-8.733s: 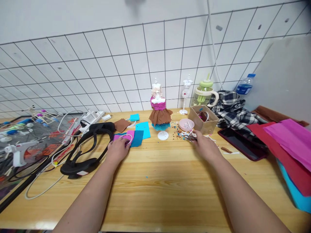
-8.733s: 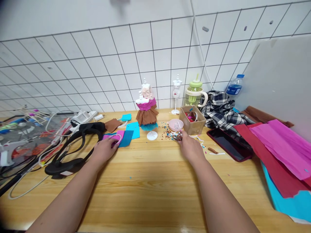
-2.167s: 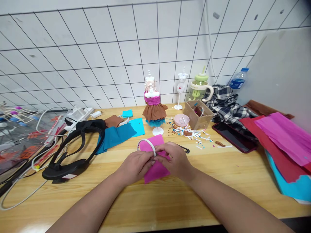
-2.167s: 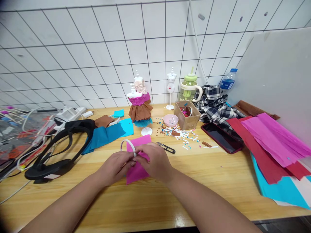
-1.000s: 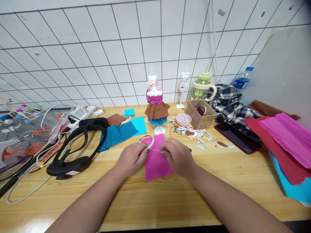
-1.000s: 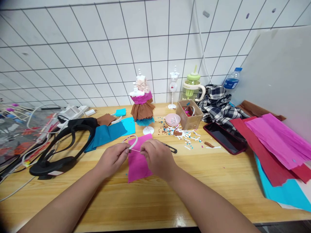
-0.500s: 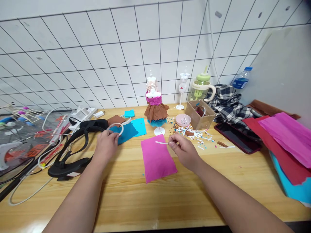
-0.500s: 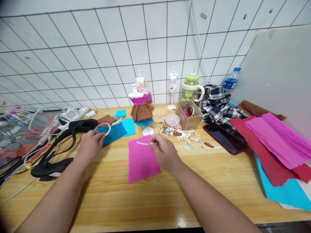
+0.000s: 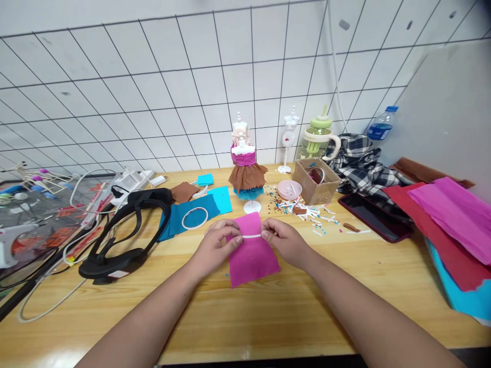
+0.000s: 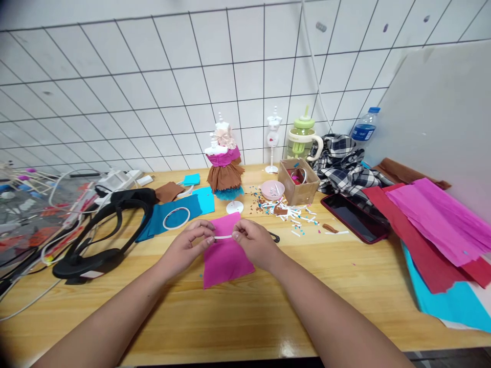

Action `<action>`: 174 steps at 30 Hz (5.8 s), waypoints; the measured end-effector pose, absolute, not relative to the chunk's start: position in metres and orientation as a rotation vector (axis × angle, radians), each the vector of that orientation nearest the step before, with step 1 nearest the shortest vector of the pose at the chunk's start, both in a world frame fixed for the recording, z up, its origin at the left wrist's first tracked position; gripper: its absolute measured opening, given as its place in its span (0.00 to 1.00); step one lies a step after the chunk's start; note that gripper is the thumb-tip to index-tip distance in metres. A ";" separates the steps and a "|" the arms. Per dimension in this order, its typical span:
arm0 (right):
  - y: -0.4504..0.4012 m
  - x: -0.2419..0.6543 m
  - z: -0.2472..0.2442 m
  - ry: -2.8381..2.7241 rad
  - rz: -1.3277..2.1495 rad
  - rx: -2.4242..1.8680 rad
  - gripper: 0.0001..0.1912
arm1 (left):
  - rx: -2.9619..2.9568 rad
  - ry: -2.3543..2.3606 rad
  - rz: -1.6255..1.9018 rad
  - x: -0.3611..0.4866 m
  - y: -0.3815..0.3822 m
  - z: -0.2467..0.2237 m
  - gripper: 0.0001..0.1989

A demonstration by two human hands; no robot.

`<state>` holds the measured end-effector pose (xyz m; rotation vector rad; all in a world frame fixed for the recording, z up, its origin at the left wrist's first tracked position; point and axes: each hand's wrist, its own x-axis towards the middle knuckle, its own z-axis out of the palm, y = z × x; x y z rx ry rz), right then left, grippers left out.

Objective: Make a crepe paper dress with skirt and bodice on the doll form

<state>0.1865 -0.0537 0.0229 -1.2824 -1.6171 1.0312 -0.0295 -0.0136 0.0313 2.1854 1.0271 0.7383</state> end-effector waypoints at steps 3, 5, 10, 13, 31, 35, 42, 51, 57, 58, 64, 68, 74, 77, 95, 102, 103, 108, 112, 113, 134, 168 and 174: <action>-0.053 0.185 0.022 -1.626 1.021 -1.293 0.06 | 2.182 1.014 0.776 -0.031 -0.012 0.030 0.09; -0.054 0.184 0.021 -1.636 1.001 -1.294 0.05 | 2.169 0.990 0.783 -0.032 -0.012 0.031 0.08; -0.054 0.183 0.020 -1.624 0.976 -1.323 0.05 | 2.117 0.889 0.796 -0.031 -0.018 0.034 0.07; -0.053 0.182 0.020 -1.602 0.984 -1.360 0.04 | 2.079 0.872 0.846 -0.029 -0.021 0.034 0.07; -0.064 0.172 0.018 -2.038 -0.105 -1.190 0.10 | 1.767 0.948 0.772 -0.020 -0.021 0.025 0.12; -0.065 0.173 0.019 -2.044 -0.069 -1.253 0.13 | 1.870 0.952 0.786 -0.020 -0.024 0.027 0.11; -0.067 0.170 0.021 -1.995 0.130 -1.337 0.10 | 2.314 1.010 0.906 -0.019 -0.026 0.025 0.07; -0.064 0.159 0.020 -1.683 0.593 -1.366 0.05 | 2.478 1.014 0.960 -0.020 -0.027 0.027 0.03; -0.066 0.155 0.017 -1.686 0.619 -1.361 0.05 | 2.444 1.005 0.957 -0.018 -0.024 0.027 0.03; -0.066 0.155 0.018 -1.696 0.615 -1.357 0.05 | 2.428 1.012 0.963 -0.018 -0.024 0.028 0.04; -0.069 0.158 0.019 -1.773 0.486 -1.298 0.07 | 2.368 1.022 0.994 -0.016 -0.026 0.030 0.05; -0.069 0.159 0.018 -1.807 0.440 -1.280 0.08 | 2.327 1.046 0.967 -0.017 -0.026 0.029 0.04; -0.070 0.159 0.016 -1.838 0.382 -1.298 0.09 | 2.339 1.043 0.982 -0.017 -0.026 0.029 0.05; -0.070 0.158 0.015 -1.859 0.364 -1.305 0.10 | 2.327 1.063 0.979 -0.018 -0.025 0.030 0.06; -0.074 0.157 0.021 -1.882 0.404 -1.363 0.06 | 2.405 1.058 0.962 -0.015 -0.031 0.032 0.07; -0.075 0.155 0.021 -1.902 0.327 -1.398 0.05 | 2.380 1.050 0.935 -0.013 -0.032 0.031 0.07; -0.075 0.154 0.021 -1.905 0.301 -1.399 0.05 | 2.375 1.047 0.933 -0.013 -0.033 0.031 0.07; -0.074 0.152 0.021 -1.853 0.311 -1.388 0.06 | 2.335 1.038 0.927 -0.012 -0.034 0.032 0.07; -0.069 0.153 0.020 -1.719 0.520 -1.374 0.05 | 2.215 0.994 0.918 -0.012 -0.033 0.034 0.06; -0.068 0.154 0.020 -1.671 0.584 -1.385 0.05 | 2.157 0.975 0.901 -0.012 -0.033 0.034 0.05; -0.038 0.194 0.012 -1.447 0.681 -1.670 0.02 | 0.990 0.668 0.770 -0.022 -0.024 0.026 0.08; -0.067 0.179 0.039 -1.889 0.434 -1.102 0.07 | 1.292 0.567 0.764 -0.023 -0.027 0.031 0.05; -0.071 0.171 0.038 -1.839 0.718 -1.055 0.09 | 1.392 0.601 0.715 -0.027 -0.028 0.031 0.04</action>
